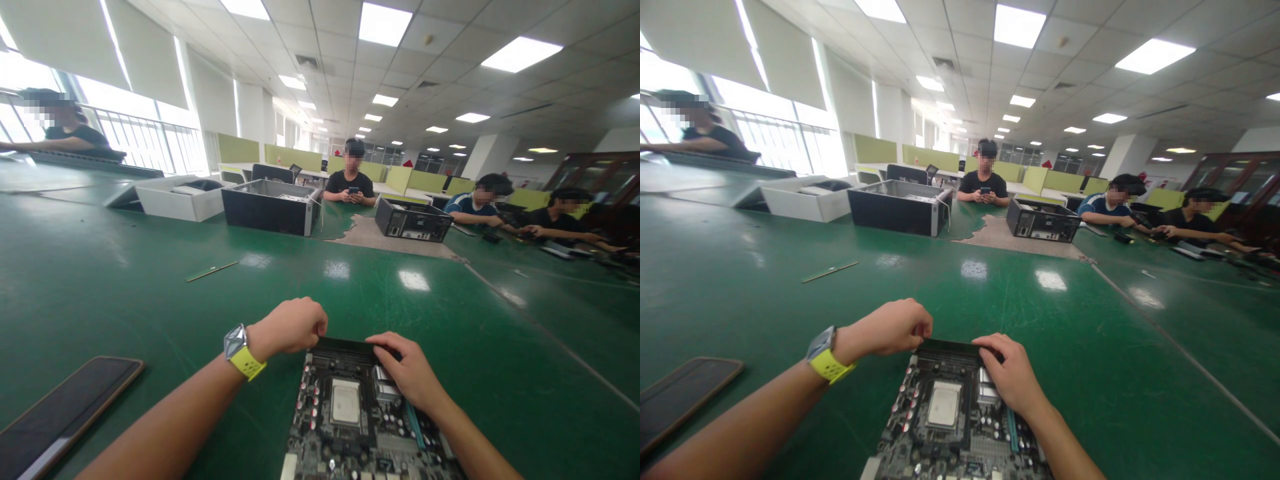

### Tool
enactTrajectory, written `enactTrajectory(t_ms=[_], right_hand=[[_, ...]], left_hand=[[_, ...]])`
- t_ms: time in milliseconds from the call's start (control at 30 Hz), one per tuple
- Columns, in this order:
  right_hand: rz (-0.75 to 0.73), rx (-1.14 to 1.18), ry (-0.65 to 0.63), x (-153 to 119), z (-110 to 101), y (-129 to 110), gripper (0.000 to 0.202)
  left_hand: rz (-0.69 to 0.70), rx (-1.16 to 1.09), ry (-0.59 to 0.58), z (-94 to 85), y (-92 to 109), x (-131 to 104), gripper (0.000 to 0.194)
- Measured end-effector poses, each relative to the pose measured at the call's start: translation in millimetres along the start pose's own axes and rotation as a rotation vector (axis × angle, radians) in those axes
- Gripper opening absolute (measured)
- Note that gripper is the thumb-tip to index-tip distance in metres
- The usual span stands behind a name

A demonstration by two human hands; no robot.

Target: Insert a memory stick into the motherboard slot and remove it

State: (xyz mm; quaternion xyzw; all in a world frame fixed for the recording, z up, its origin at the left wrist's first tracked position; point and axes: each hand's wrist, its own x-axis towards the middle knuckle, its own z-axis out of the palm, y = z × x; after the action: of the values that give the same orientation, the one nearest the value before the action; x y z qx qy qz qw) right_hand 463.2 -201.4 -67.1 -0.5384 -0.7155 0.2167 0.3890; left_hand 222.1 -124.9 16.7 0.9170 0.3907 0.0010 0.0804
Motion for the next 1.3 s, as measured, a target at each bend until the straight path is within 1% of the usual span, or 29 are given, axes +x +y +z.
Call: enactTrajectory(t_ms=[233, 433, 700, 867, 1067, 1300], right_hand=[[0.013, 0.013, 0.004, -0.3, -0.3, -1.5, 0.023], [0.011, 0.019, 0.004, 0.6, 0.0, 0.1, 0.026], [0.16, 0.045, 0.039, 0.3, 0.7, 0.9, 0.031], [0.195, 0.045, 0.029, 0.4, -0.3, 1.4, 0.03], [0.186, 0.061, 0.032, 0.5, 0.3, 1.8, 0.03], [0.152, 0.05, 0.04, 0.1, 0.0, -2.6, 0.026]], left_hand=[[0.011, 0.02, -0.002, 5.4, -2.0, 1.3, 0.02], [0.016, 0.047, 0.0, 5.6, -1.8, 1.0, 0.022], [0.023, 0.064, 0.014, 7.0, -1.4, 0.6, 0.023], [0.021, 0.053, 0.004, 5.8, -1.1, 0.2, 0.023], [0.013, 0.046, -0.02, 5.8, -0.3, -0.1, 0.023], [-0.009, 0.018, -0.067, -4.6, -7.1, -6.1, 0.016]])
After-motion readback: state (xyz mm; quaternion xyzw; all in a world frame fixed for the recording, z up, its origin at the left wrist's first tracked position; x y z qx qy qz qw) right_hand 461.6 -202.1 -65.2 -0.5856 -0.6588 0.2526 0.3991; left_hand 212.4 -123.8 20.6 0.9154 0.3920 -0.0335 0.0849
